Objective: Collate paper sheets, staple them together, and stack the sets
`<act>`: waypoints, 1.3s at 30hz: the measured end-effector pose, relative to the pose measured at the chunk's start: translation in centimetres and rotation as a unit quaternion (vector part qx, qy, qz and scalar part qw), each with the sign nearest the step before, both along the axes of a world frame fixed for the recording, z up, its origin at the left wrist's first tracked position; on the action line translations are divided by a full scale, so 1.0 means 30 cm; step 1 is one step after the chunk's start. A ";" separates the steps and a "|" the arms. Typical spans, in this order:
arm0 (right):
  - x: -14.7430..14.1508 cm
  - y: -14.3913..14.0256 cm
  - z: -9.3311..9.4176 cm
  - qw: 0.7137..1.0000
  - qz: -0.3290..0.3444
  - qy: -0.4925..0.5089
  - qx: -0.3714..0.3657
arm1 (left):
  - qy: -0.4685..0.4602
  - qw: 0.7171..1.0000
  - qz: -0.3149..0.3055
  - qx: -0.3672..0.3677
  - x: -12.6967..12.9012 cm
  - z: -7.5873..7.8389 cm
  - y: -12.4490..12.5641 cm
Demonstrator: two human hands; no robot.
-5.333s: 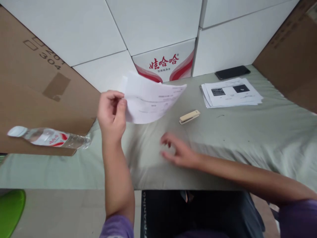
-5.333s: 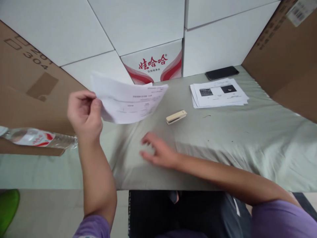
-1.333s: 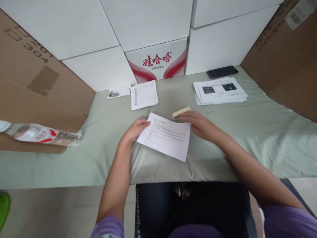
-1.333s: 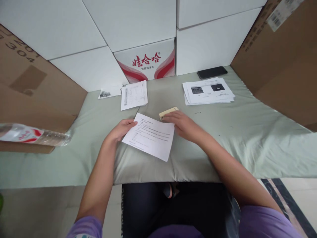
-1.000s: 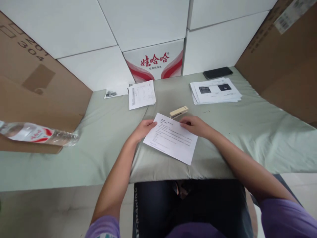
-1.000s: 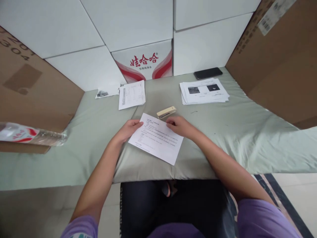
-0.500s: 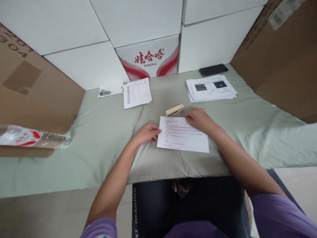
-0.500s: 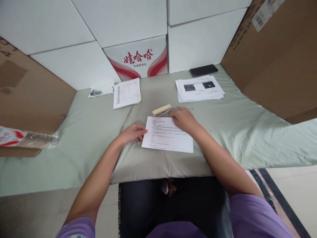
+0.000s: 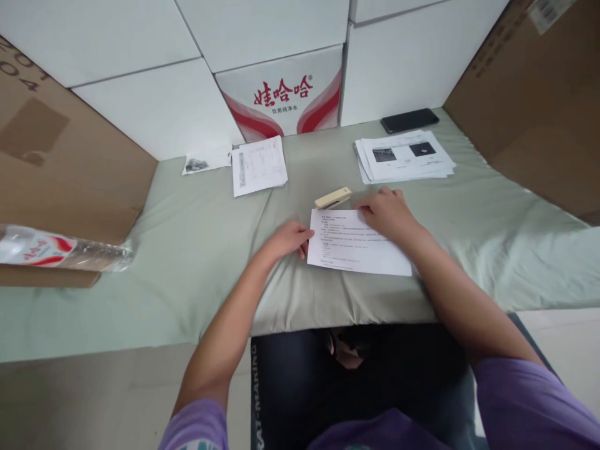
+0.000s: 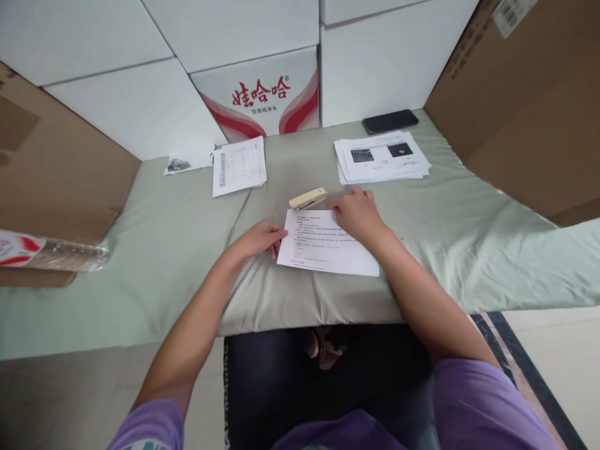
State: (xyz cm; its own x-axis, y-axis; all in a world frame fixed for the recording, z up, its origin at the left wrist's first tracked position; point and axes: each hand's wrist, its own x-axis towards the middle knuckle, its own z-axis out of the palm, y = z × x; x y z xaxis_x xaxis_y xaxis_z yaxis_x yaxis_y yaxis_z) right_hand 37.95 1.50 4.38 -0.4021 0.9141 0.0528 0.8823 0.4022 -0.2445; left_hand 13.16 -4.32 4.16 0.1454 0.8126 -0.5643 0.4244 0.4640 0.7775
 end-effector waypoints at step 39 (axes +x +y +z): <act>-0.434 0.281 -0.030 0.998 0.014 0.062 -0.011 | 0.058 0.998 -0.024 0.023 0.028 0.005 0.058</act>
